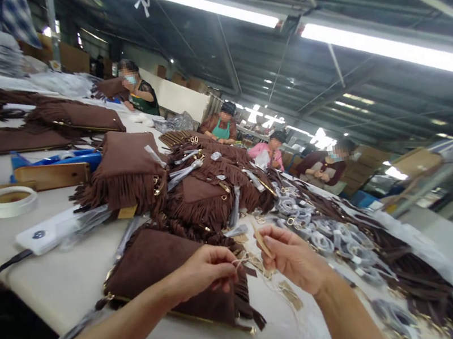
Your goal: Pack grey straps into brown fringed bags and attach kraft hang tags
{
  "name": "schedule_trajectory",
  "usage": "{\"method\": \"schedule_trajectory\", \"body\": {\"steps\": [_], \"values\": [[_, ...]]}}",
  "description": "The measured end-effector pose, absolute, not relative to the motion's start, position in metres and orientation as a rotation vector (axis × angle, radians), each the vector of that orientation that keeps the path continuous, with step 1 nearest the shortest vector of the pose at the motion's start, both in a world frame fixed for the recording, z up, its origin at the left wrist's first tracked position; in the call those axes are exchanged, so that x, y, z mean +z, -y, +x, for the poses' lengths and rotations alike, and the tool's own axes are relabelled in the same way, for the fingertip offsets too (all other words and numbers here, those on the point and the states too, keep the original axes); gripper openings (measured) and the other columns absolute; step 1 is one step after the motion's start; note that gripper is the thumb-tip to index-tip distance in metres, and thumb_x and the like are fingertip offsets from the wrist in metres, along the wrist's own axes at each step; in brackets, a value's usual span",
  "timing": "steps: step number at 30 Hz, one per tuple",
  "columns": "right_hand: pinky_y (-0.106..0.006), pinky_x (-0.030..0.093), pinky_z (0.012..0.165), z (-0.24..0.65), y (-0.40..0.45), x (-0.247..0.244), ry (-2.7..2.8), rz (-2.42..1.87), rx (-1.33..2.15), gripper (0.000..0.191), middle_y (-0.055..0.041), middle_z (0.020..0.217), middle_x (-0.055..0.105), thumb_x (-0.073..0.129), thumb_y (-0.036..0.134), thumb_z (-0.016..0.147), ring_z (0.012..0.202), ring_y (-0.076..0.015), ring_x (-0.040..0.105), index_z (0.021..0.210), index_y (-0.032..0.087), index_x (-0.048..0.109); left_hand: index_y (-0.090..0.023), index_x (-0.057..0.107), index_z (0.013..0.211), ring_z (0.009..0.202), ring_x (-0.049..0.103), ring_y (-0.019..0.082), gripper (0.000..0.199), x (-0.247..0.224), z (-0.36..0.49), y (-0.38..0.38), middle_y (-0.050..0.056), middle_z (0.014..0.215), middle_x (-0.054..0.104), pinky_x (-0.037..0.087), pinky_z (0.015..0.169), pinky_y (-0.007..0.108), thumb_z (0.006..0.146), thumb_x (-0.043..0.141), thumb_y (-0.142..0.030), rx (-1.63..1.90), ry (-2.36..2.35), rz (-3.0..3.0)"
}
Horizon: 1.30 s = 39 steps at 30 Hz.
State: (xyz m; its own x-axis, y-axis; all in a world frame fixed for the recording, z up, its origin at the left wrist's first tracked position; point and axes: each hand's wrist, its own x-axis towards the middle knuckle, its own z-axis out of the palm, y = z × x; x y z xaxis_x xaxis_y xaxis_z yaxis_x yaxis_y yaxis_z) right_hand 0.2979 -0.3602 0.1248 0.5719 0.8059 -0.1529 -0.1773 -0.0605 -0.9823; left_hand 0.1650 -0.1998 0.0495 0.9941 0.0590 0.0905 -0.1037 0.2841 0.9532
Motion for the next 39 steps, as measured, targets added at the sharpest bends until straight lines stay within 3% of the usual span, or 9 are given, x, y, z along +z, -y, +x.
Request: {"method": "schedule_trajectory", "body": {"steps": [2, 4, 12, 18, 20, 26, 30, 39], "values": [[-0.019, 0.047, 0.049, 0.297, 0.364, 0.117, 0.587, -1.419, 0.916, 0.028, 0.0019, 0.066, 0.063, 0.088, 0.034, 0.066, 0.051, -0.0074, 0.056, 0.085, 0.021, 0.074, -0.013, 0.060, 0.069, 0.043, 0.044, 0.005, 0.025, 0.040, 0.158, 0.190, -0.005, 0.052, 0.053, 0.027, 0.043, 0.019, 0.067, 0.069, -0.037, 0.112, -0.014, 1.266], [-0.019, 0.046, 0.050, 0.296, 0.367, 0.108, 0.588, -1.427, 0.952, 0.028, 0.0015, 0.067, 0.063, 0.088, 0.035, 0.066, 0.051, -0.0073, 0.055, 0.084, 0.020, 0.074, -0.014, 0.060, 0.070, 0.042, 0.044, 0.005, 0.026, 0.034, 0.151, 0.181, -0.006, 0.050, 0.053, 0.028, 0.042, 0.019, 0.065, 0.070, -0.037, 0.102, -0.045, 1.260], [-0.019, 0.043, 0.051, 0.287, 0.375, 0.091, 0.598, -1.389, 1.005, 0.033, 0.0019, 0.067, 0.062, 0.088, 0.041, 0.063, 0.052, -0.0071, 0.054, 0.082, 0.019, 0.073, -0.011, 0.065, 0.080, 0.056, 0.062, 0.010, 0.025, 0.028, 0.142, 0.164, 0.002, 0.070, 0.069, 0.041, 0.049, 0.020, 0.062, 0.069, -0.028, 0.035, -0.074, 1.221], [-0.032, 0.055, 0.075, 0.290, 0.380, 0.079, 0.510, -1.377, 0.891, 0.028, -0.0032, 0.077, 0.070, 0.086, 0.038, 0.067, 0.077, -0.0179, 0.067, 0.082, 0.021, 0.072, -0.011, 0.068, 0.088, 0.067, 0.068, 0.014, 0.031, 0.023, 0.141, 0.164, 0.005, 0.076, 0.072, 0.052, 0.070, 0.029, 0.067, 0.075, -0.033, 0.016, -0.045, 1.145], [-0.034, 0.056, 0.078, 0.291, 0.378, 0.074, 0.492, -1.312, 0.878, 0.029, -0.0009, 0.078, 0.069, 0.087, 0.038, 0.066, 0.075, -0.0165, 0.068, 0.085, 0.024, 0.070, -0.010, 0.069, 0.089, 0.070, 0.069, 0.016, 0.036, 0.023, 0.141, 0.166, 0.007, 0.077, 0.073, 0.053, 0.073, 0.031, 0.067, 0.076, -0.037, 0.029, -0.045, 1.127], [-0.019, 0.057, 0.060, 0.284, 0.367, 0.071, 0.414, -1.192, 0.949, 0.032, 0.0030, 0.075, 0.064, 0.089, 0.032, 0.064, 0.049, -0.0022, 0.052, 0.088, 0.022, 0.070, -0.009, 0.070, 0.087, 0.074, 0.070, 0.018, 0.039, 0.025, 0.141, 0.167, 0.007, 0.074, 0.072, 0.054, 0.074, 0.031, 0.066, 0.075, -0.041, 0.050, -0.084, 1.105], [-0.021, 0.057, 0.059, 0.280, 0.364, 0.073, 0.410, -1.233, 0.947, 0.031, 0.0014, 0.076, 0.065, 0.089, 0.031, 0.064, 0.048, -0.0030, 0.051, 0.088, 0.021, 0.071, -0.010, 0.070, 0.086, 0.069, 0.069, 0.016, 0.034, 0.024, 0.140, 0.167, 0.006, 0.071, 0.073, 0.054, 0.072, 0.030, 0.063, 0.075, -0.034, 0.048, -0.106, 1.149], [-0.022, 0.055, 0.059, 0.280, 0.364, 0.073, 0.433, -1.269, 0.928, 0.031, 0.0016, 0.075, 0.064, 0.089, 0.033, 0.064, 0.048, -0.0028, 0.049, 0.087, 0.022, 0.072, -0.013, 0.065, 0.074, 0.057, 0.062, 0.012, 0.026, 0.022, 0.142, 0.169, 0.001, 0.063, 0.067, 0.050, 0.060, 0.024, 0.064, 0.068, -0.037, 0.089, -0.115, 1.337]]}}
